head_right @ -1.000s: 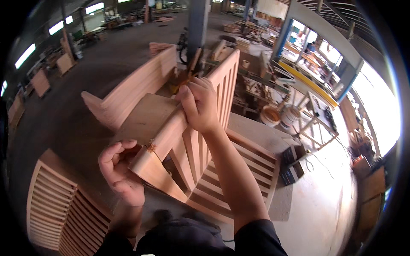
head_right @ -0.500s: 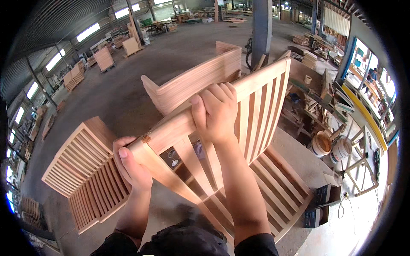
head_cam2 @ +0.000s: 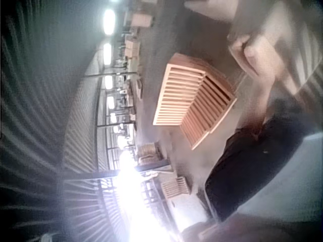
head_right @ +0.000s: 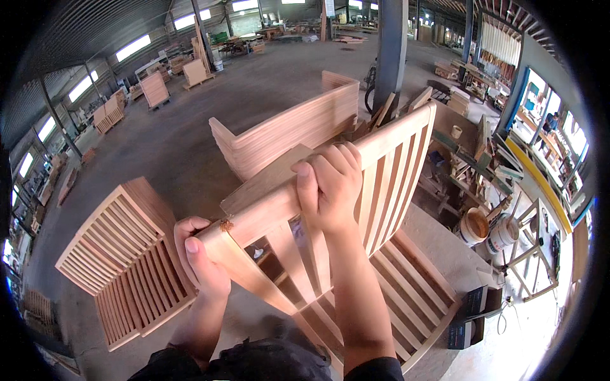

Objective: The person sands the edges and surfaces of a wooden chair frame using a handheld orbital sander. They then apply glue from a bottle to a specific joint on the chair and rub it in with their finger.

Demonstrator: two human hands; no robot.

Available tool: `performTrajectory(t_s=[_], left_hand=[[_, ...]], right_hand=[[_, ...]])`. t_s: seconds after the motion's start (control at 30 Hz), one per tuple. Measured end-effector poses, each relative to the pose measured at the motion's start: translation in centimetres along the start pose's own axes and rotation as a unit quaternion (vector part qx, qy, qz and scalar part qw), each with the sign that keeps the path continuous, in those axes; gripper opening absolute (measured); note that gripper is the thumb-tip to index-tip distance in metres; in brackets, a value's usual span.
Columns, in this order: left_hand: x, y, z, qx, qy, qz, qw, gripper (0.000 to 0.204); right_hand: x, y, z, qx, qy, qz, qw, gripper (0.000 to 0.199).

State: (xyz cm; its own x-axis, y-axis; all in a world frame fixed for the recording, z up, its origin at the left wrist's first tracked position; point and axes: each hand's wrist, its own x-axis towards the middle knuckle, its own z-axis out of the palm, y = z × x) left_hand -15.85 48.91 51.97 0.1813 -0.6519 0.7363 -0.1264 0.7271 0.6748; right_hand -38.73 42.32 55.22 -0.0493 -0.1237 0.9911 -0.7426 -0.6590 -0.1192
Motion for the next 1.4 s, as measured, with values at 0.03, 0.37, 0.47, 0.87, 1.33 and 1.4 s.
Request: performTrajectory(t_s=[0.03,0.37,0.47,0.87,1.33,1.4], left_hand=[[0.0,0.0,-0.1,0.0,-0.007,0.002,1.0,0.056],[0.2,-0.1,-0.9,-0.034,-0.072,0.008,0.997,0.054],[0.2,-0.1,-1.1,-0.03,-0.084,0.005,0.996,0.055],[0.4,-1.0,-1.7,-0.036,-0.119,0.017,0.992,0.052],[-0.4,-2.3,-1.2,-0.129,-0.179,-0.03,0.975,0.05],[-0.5,-2.3,-1.6,-0.155,-0.178,-0.038,0.971,0.05]], right_hand=[[0.0,0.1,0.1,0.003,0.002,-0.002,1.0,0.022],[0.3,-0.5,-0.2,-0.005,-0.018,0.012,1.0,0.025],[0.2,-0.6,-0.2,-0.007,-0.024,0.019,0.999,0.026],[-0.1,-0.4,-0.4,-0.027,-0.037,0.002,0.999,0.025],[0.2,-0.4,-0.6,-0.027,-0.025,0.019,0.999,0.018],[-0.2,-0.3,-0.3,-0.025,-0.034,0.021,0.999,0.019]])
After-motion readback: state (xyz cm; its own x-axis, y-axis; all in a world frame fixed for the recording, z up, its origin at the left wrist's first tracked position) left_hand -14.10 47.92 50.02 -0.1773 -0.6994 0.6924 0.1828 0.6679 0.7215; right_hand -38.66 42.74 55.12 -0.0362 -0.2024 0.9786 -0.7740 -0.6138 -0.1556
